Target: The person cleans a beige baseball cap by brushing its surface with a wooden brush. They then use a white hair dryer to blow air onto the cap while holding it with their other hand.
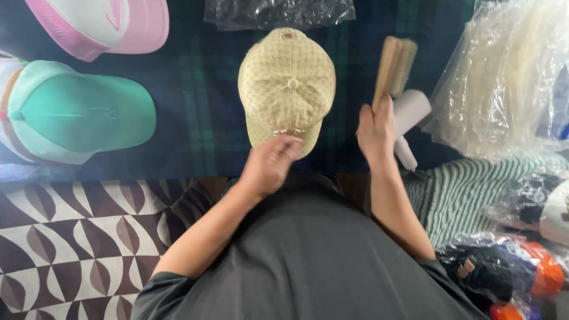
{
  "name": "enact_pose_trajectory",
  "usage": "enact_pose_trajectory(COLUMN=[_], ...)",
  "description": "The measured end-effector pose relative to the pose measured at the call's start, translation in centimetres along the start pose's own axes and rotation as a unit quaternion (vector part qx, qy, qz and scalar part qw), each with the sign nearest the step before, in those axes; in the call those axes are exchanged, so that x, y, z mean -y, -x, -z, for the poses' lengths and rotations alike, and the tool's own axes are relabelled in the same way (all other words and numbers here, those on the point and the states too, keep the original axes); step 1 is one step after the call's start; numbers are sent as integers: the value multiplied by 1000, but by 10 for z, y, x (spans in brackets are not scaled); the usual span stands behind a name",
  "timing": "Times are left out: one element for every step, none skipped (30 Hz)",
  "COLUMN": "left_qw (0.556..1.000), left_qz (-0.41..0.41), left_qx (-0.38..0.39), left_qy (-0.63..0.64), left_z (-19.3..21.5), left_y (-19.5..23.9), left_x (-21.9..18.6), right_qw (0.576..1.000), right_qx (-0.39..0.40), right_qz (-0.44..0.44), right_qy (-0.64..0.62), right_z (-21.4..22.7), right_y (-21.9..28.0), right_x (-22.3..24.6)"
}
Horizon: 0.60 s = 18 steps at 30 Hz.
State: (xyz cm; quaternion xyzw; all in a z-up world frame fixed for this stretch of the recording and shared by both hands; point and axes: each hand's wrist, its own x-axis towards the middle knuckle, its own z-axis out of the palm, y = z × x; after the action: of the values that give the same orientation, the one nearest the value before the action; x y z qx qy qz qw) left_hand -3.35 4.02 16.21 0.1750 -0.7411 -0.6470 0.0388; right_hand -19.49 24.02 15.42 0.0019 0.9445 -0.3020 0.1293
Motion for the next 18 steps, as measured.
enact_pose_trajectory(left_qw=[1000, 998, 994, 994, 990, 984, 983, 979, 973, 975, 971, 965, 966, 962, 958, 958, 956, 954], left_qz=[4, 50, 96, 93, 105, 121, 122, 155, 187, 181, 200, 221, 218, 232, 246, 246, 250, 253], left_qx=[6, 4, 2, 0, -2, 2, 4, -7, -18, -12, -28, -50, -50, -69, -88, -90, -89, -92], left_qy=[2, -27, -56, -57, -96, -134, -134, -133, -132, -131, -131, -131, -132, -126, -120, -121, -125, -131], left_z=[9, 20, 31, 40, 50, 57, 63, 66, 70, 71, 73, 77, 77, 78, 79, 78, 78, 80], left_y=[5, 10, 14, 19, 23, 30, 34, 40, 44, 48, 53, 59, 58, 65, 72, 76, 80, 83], left_x=[8, 15, 22, 30, 39, 47, 45, 43, 41, 43, 44, 45, 49, 51, 53, 59, 64, 68], right_qw=[1000, 998, 992, 992, 971, 939, 940, 948, 954, 953, 964, 973, 973, 965, 948, 947, 943, 938], right_qx=[0, -7, -15, -17, -77, -135, -134, -137, -139, -146, -107, -64, -67, -133, -196, -195, -199, -202], right_qz=[-7, 43, 94, 97, 159, 214, 212, 172, 132, 127, 121, 118, 118, 178, 237, 238, 235, 234], right_qy=[2, 45, 88, 86, 159, 232, 232, 231, 231, 233, 213, 189, 189, 139, 87, 85, 123, 156], right_z=[-18, -38, -59, -82, -105, -126, -145, -160, -174, -153, -132, -115, -81, -49, -17, 3, 24, 40], right_y=[-16, -36, -56, -63, -70, -72, -78, -79, -81, -69, -57, -45, -41, -32, -22, -23, -24, -30], right_x=[-21, -40, -57, -69, -80, -96, -98, -107, -115, -107, -97, -84, -82, -82, -82, -119, -156, -190])
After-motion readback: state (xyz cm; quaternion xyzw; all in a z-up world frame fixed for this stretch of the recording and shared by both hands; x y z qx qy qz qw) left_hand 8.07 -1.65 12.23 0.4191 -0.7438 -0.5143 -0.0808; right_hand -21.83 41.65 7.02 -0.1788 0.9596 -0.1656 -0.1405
